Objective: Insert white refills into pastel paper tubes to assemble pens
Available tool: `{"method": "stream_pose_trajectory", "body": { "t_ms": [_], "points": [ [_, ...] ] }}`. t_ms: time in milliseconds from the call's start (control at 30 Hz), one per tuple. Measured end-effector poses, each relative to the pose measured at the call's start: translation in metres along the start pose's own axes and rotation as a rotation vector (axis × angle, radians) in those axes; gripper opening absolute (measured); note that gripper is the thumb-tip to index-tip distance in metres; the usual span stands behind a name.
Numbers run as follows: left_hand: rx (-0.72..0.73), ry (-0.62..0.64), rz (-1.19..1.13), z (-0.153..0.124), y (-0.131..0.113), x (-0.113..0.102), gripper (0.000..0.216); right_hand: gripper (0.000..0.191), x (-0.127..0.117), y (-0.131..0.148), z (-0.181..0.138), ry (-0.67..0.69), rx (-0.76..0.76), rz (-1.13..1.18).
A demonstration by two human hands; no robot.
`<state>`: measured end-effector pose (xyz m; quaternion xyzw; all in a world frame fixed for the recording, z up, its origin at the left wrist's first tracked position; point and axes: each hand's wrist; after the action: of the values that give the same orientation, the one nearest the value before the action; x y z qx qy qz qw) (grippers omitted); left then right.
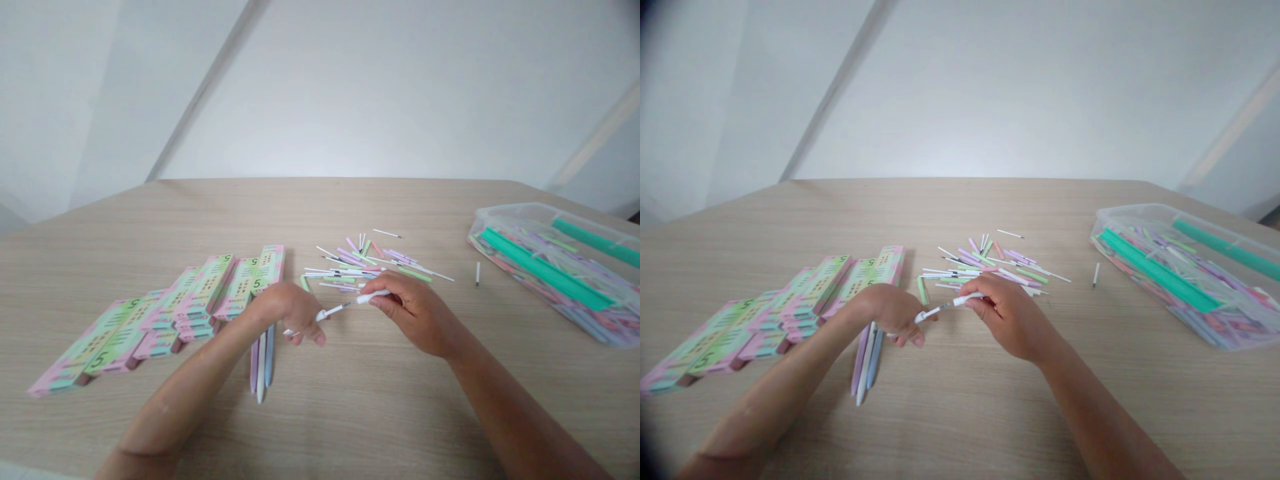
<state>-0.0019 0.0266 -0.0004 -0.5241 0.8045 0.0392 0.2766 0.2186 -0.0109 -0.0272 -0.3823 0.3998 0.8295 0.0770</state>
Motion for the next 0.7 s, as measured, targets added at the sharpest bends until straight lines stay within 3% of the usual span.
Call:
{"method": "stream_pose_trajectory", "body": {
  "t_ms": [233,700],
  "points": [
    [-0.020,0.014,-0.012,-0.0017,-0.0042,-0.0008,0.054,0.016,0.0004,0.0005,0.0009,-0.002,-0.008,-0.004],
    [-0.020,0.003,0.018,0.0028,-0.0033,0.0017,0.051,0.017,0.0049,0.0062,0.0002,0.037,-0.008,-0.028]
  ]
}}
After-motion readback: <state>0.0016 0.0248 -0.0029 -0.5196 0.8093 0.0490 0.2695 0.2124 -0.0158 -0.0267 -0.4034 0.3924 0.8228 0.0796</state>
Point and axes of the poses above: each hand's wrist, its own z-axis towards the middle knuckle, its own x-axis out of the palm, y = z × x, and after that the axes turned 6 degrees about y, right-handed
